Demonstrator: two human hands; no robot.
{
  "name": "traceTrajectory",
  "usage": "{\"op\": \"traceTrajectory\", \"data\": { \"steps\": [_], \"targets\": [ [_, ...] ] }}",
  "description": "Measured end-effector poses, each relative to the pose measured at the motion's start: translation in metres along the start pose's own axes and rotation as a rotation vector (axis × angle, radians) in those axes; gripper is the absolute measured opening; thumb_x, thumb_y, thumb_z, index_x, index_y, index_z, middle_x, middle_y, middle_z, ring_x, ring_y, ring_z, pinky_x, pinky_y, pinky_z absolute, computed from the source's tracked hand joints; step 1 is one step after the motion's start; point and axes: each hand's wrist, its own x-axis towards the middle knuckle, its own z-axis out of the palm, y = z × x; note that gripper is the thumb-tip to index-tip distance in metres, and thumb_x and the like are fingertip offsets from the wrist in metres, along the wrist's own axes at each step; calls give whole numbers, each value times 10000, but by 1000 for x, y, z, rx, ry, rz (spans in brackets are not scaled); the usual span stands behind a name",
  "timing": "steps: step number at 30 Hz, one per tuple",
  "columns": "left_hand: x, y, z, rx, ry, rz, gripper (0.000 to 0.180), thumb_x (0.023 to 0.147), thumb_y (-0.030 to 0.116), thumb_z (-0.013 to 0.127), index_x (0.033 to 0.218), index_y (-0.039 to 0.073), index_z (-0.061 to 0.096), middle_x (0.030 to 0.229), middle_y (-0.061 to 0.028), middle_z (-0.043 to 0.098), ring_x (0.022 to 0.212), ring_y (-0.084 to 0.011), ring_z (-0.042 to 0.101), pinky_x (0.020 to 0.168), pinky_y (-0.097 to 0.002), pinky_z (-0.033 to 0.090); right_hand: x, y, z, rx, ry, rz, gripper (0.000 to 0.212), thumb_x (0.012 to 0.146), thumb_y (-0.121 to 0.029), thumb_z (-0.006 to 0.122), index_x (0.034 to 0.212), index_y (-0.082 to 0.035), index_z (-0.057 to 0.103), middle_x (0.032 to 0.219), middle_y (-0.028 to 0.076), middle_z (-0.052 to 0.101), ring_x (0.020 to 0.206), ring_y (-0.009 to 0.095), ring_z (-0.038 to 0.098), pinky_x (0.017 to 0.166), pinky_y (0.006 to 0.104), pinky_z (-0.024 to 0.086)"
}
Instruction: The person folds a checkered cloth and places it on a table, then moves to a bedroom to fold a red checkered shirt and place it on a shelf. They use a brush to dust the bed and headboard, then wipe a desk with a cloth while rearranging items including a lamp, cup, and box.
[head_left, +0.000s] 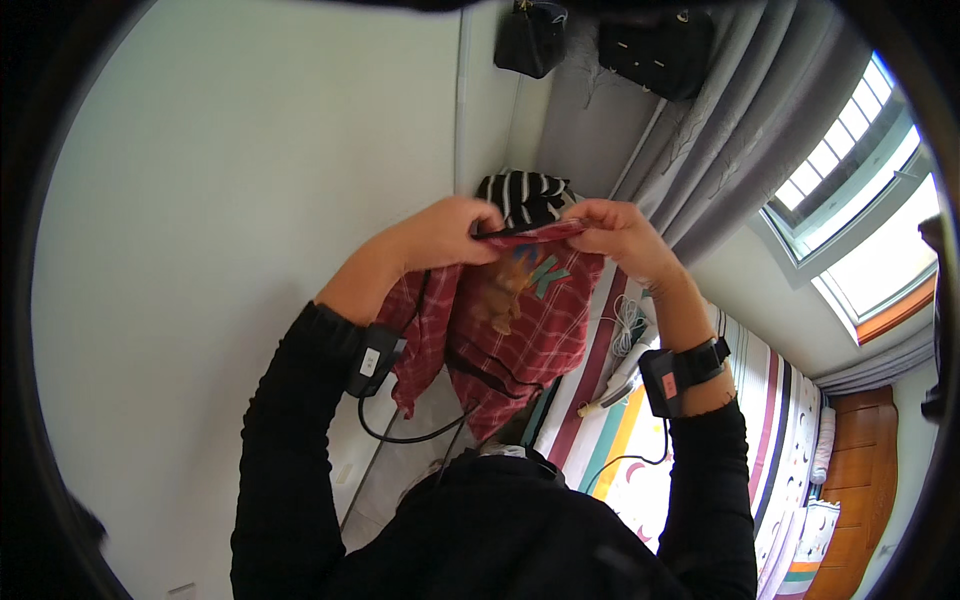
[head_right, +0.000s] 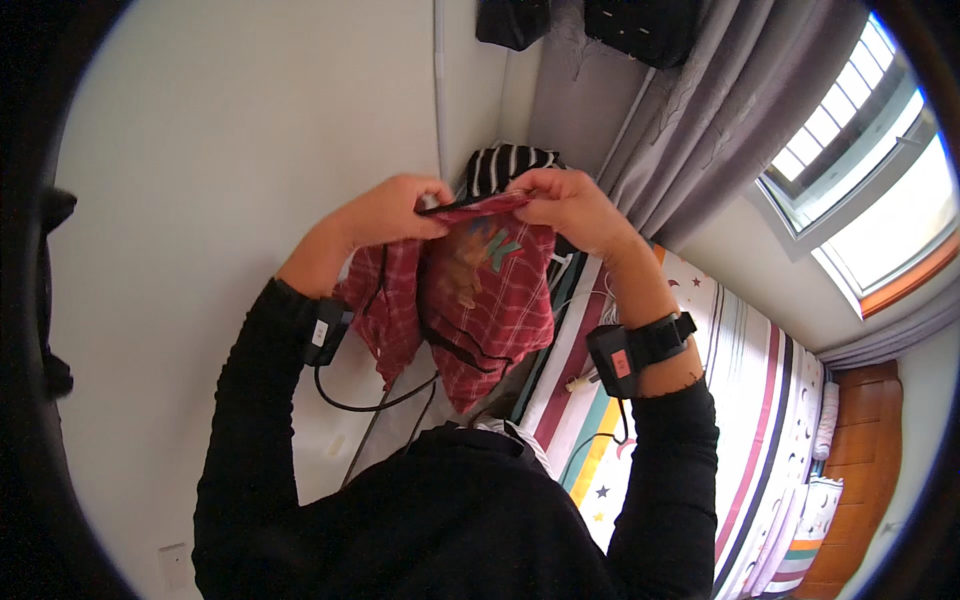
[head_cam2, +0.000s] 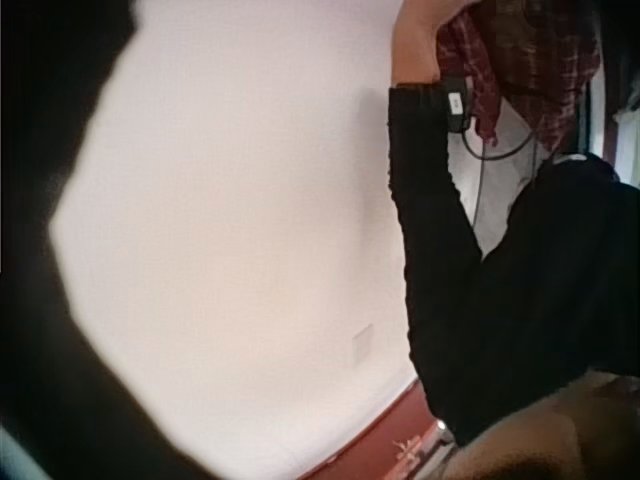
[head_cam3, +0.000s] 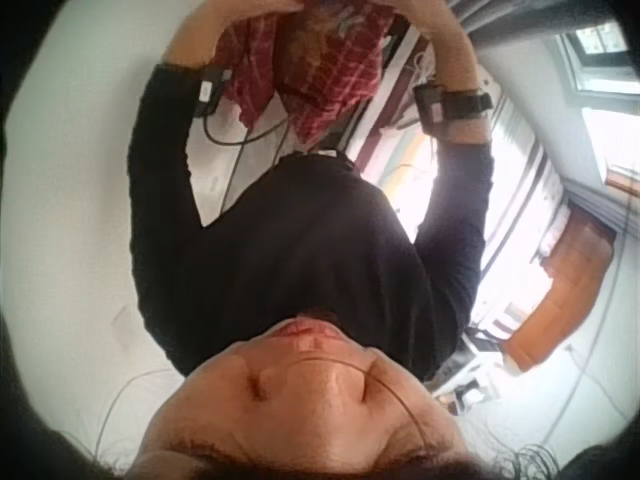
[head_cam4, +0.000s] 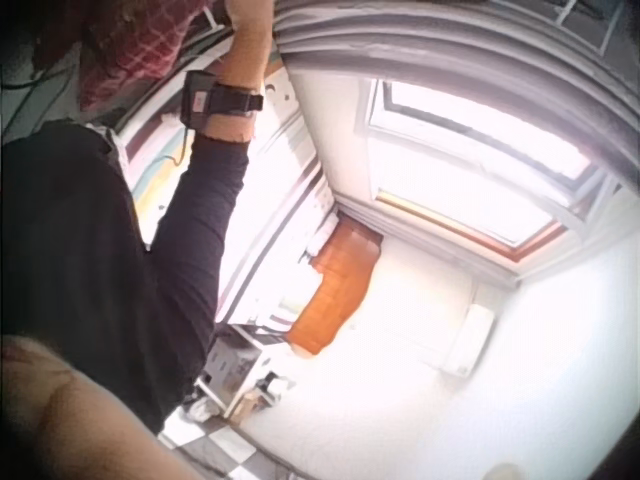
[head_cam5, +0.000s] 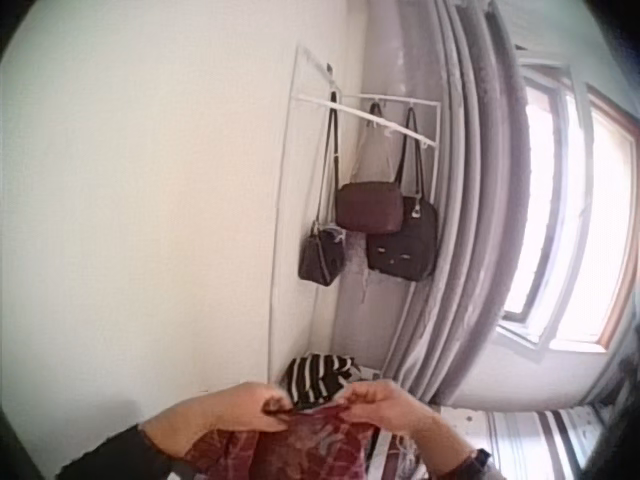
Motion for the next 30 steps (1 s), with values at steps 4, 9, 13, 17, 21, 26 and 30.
{"op": "traceTrajectory", "data": {
  "steps": [4,9,13,17,21,26,30],
  "targets": [
    [-41,-71,13,341,420,-134,250,702,18,597,942,72,636,900,-113,613,856,-266,603,751,-345,475,-2,5,-21,-200,166,61,107,759,-63,548,839,-22,606,697,10,594,634,103,528,577,263,422],
    [-36,-81,-17,531,705,-166,233,755,64,524,943,126,647,1023,-71,580,979,-287,561,799,-386,468,-22,-1,-44,-916,163,101,262,730,-248,634,800,2,591,671,162,573,629,290,555,592,375,433],
    [-12,-57,-46,380,731,-44,229,755,19,541,936,114,644,1000,-78,578,931,-286,572,779,-368,470,-28,-1,-53,-1069,250,209,289,726,-276,661,776,5,615,700,167,607,675,302,598,614,385,454],
    [-12,-43,-63,70,604,-77,271,742,-27,574,980,74,655,910,-71,624,810,-201,590,734,-301,478,-27,8,-62,-1034,335,167,286,791,-287,663,850,-8,653,686,111,624,621,203,605,590,334,473],
    [-20,-25,-76,-287,121,-192,391,704,-23,542,1085,-25,630,926,-54,661,777,-117,597,729,-249,485,-27,13,-79,-990,502,111,282,794,-208,636,984,-1,653,738,112,641,637,172,627,593,304,495],
    [-38,-11,-54,-815,-376,-43,457,699,11,544,1148,-68,581,982,-74,655,834,-115,604,779,-237,483,-18,19,-97,-518,662,27,206,803,-164,620,914,10,601,818,129,643,762,206,636,695,327,499],
    [-28,-7,-39,-752,-344,-179,470,737,17,550,1200,-61,547,1022,-81,650,865,-125,609,799,-239,480,-15,14,-95,56,612,-92,175,880,-131,565,996,-1,556,913,76,634,835,172,629,805,289,492]
  ]
}}
